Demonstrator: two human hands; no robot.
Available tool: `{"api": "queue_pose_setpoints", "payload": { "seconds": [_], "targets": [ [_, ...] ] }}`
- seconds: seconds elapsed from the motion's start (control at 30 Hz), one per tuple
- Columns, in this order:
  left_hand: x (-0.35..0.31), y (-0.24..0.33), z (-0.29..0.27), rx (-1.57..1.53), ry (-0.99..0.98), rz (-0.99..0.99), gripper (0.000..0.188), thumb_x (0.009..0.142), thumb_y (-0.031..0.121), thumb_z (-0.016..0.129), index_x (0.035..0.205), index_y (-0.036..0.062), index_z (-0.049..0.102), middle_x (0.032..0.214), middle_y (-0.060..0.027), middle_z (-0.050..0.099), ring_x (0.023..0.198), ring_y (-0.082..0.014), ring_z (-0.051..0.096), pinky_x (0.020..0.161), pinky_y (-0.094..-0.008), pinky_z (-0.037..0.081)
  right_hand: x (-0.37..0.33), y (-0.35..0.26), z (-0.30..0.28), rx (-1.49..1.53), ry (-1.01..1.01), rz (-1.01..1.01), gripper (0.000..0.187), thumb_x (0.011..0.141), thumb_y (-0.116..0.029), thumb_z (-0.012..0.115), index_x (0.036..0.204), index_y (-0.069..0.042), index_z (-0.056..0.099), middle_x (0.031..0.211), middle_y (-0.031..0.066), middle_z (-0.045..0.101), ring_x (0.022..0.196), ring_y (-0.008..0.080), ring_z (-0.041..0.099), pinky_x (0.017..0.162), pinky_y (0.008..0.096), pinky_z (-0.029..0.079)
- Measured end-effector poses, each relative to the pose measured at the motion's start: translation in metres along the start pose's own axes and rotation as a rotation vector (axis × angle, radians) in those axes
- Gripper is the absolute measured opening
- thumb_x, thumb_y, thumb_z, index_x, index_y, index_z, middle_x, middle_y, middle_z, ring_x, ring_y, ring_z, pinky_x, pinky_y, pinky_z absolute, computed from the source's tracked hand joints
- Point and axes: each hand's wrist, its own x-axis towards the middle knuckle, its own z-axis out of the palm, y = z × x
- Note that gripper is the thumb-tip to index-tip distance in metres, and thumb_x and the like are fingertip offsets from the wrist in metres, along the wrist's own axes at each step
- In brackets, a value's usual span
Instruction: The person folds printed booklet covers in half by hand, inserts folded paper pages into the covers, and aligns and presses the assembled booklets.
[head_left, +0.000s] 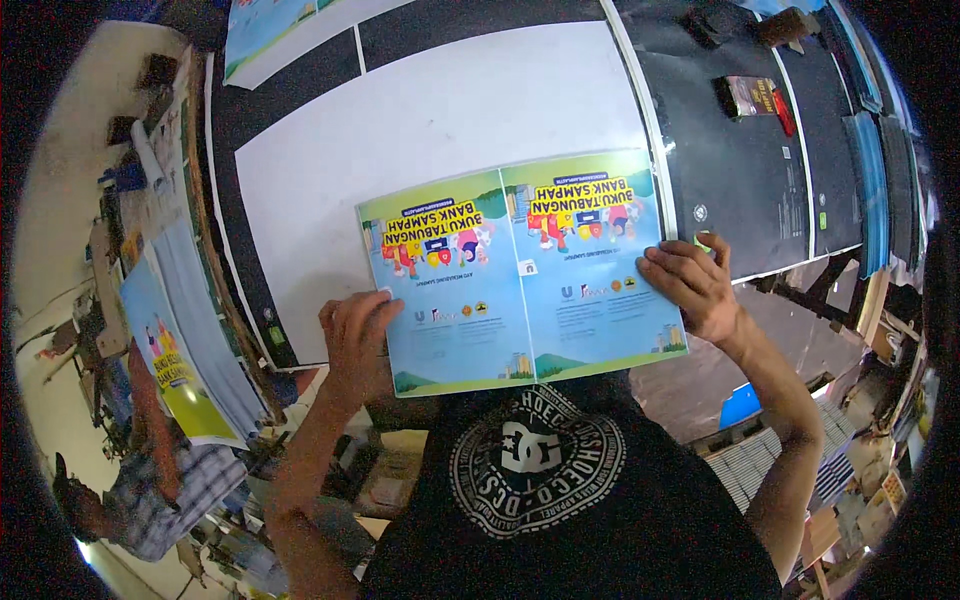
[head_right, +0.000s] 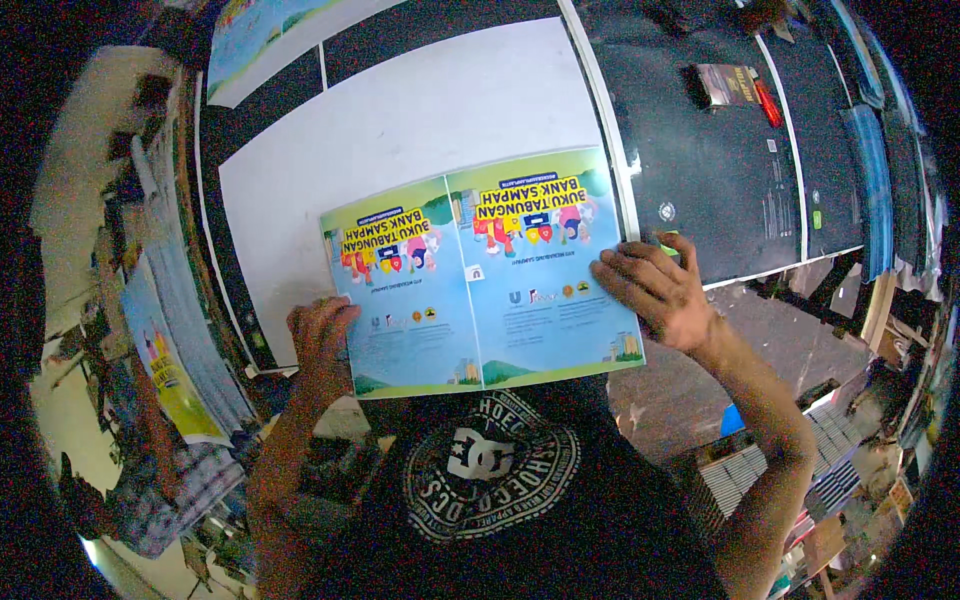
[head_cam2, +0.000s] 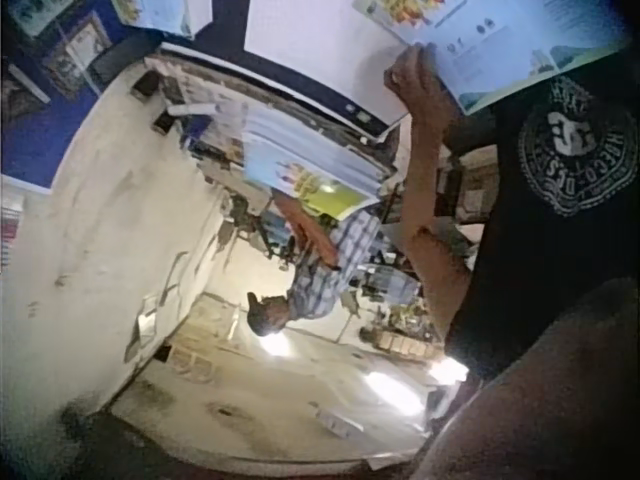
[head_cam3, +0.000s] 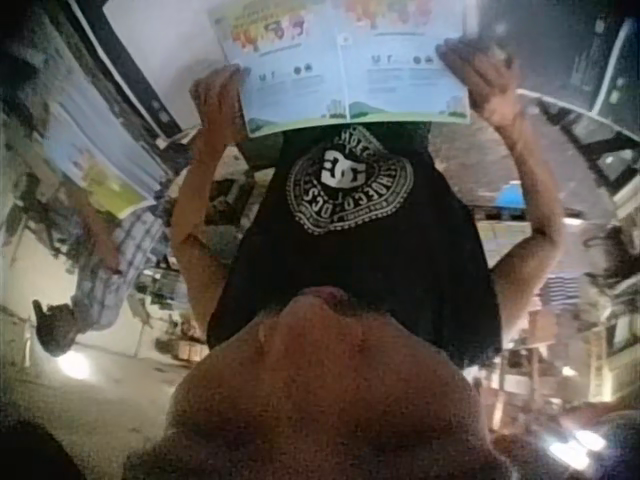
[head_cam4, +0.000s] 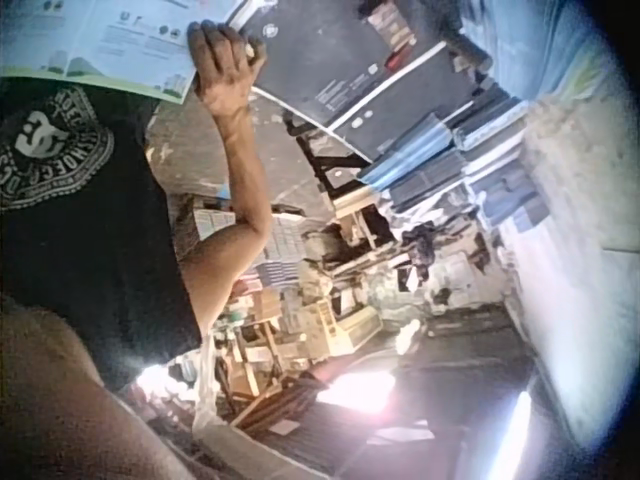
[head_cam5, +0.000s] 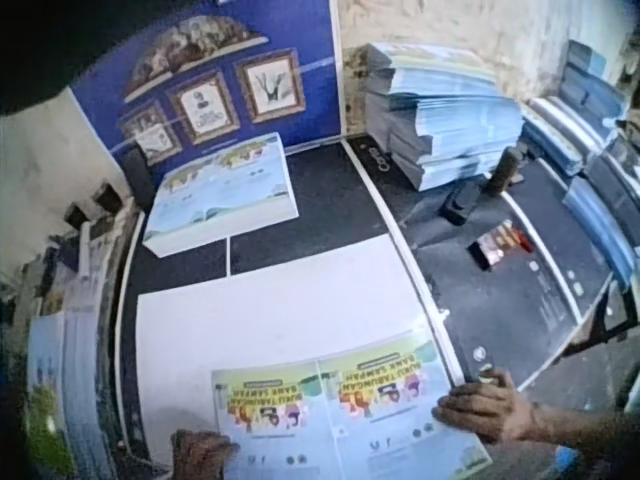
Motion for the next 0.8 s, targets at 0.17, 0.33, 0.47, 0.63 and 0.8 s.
{"api": "queue_pose_setpoints", "payload": {
  "seconds": [0.17,0.33,0.47,0.63,0.8],
  "targets": [
    [0.010,0.007,0.000,-0.062,0.046,-0.033,0.052,0.070,0.016,0.075,0.119,0.0105,0.062,0.122,-0.0092,0.058,0.114,-0.0287,0.055,0.096,-0.0486,0.034,0.003,-0.006,0.007,0.013,0.042,0.030,0.046,0.079,-0.020,0.067,0.124,-0.008,0.068,0.117,0.0057,0.067,0.108,0.0235,0.063,0.099,0.0477,0.041],
    [0.013,0.005,0.007,-0.058,0.090,-0.045,0.048,0.068,0.013,0.077,0.114,0.0121,0.064,0.115,-0.0097,0.058,0.109,-0.0295,0.057,0.094,-0.0476,0.036,0.005,-0.007,0.013,0.070,0.068,0.070,0.041,0.082,-0.020,0.061,0.121,-0.008,0.068,0.111,0.0072,0.066,0.105,0.0280,0.061,0.096,0.0464,0.044],
    [0.014,0.001,0.007,-0.050,0.054,-0.051,0.044,0.068,0.011,0.076,0.111,0.0128,0.065,0.111,-0.0084,0.058,0.109,-0.0292,0.057,0.094,-0.0469,0.036,0.005,-0.005,0.016,0.114,0.077,0.093,0.041,0.082,-0.020,0.060,0.120,-0.008,0.069,0.107,0.0081,0.064,0.102,0.0306,0.061,0.092,0.0467,0.047],
    [0.016,0.001,0.010,-0.047,0.087,-0.070,0.038,0.069,0.007,0.073,0.106,0.0126,0.067,0.109,-0.0064,0.058,0.106,-0.0283,0.058,0.094,-0.0463,0.036,0.008,-0.005,0.017,0.131,0.109,0.110,0.043,0.078,-0.021,0.061,0.119,-0.009,0.069,0.104,0.0086,0.064,0.100,0.0316,0.061,0.087,0.0466,0.050],
    [0.015,0.002,0.015,-0.083,0.145,-0.075,0.037,0.069,0.008,0.074,0.105,0.0121,0.067,0.106,-0.0064,0.058,0.104,-0.0280,0.058,0.095,-0.0464,0.036,0.005,-0.003,0.021,0.135,0.105,0.117,0.044,0.076,-0.023,0.064,0.118,-0.009,0.070,0.102,0.0078,0.063,0.099,0.0302,0.062,0.085,0.0460,0.049]
  ]
}}
